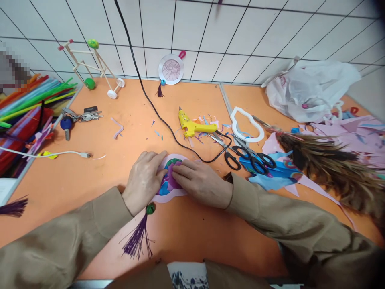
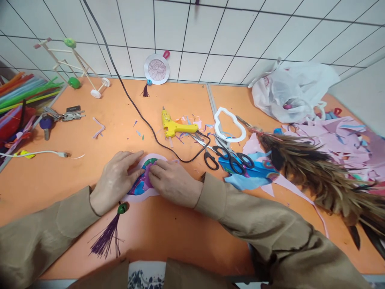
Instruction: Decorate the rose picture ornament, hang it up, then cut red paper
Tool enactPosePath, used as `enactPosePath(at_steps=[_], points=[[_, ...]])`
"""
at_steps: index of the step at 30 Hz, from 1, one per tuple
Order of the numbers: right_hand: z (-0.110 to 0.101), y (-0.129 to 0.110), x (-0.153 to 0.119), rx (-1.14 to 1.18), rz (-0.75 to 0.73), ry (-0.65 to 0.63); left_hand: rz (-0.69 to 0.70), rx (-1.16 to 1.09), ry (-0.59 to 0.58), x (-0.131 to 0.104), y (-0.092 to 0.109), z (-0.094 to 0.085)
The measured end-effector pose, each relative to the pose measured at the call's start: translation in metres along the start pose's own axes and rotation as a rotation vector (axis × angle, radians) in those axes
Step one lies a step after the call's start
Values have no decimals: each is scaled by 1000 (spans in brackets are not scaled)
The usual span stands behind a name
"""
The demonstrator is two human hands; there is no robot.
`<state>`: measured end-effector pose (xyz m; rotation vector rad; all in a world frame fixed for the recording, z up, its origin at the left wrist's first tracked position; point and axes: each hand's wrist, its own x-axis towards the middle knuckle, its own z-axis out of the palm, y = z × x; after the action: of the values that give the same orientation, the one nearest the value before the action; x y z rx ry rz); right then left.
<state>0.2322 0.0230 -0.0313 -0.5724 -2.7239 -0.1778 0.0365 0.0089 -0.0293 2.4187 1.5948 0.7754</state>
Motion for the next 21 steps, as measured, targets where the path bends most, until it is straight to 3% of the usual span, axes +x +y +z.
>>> enactPosePath(at_steps=[4, 21], points=[[1, -1, 0, 7, 1, 16, -10, -8, 37, -2, 3, 3], [0, -1, 0, -24, -10, 36, 251, 8, 94, -9, 2, 2]])
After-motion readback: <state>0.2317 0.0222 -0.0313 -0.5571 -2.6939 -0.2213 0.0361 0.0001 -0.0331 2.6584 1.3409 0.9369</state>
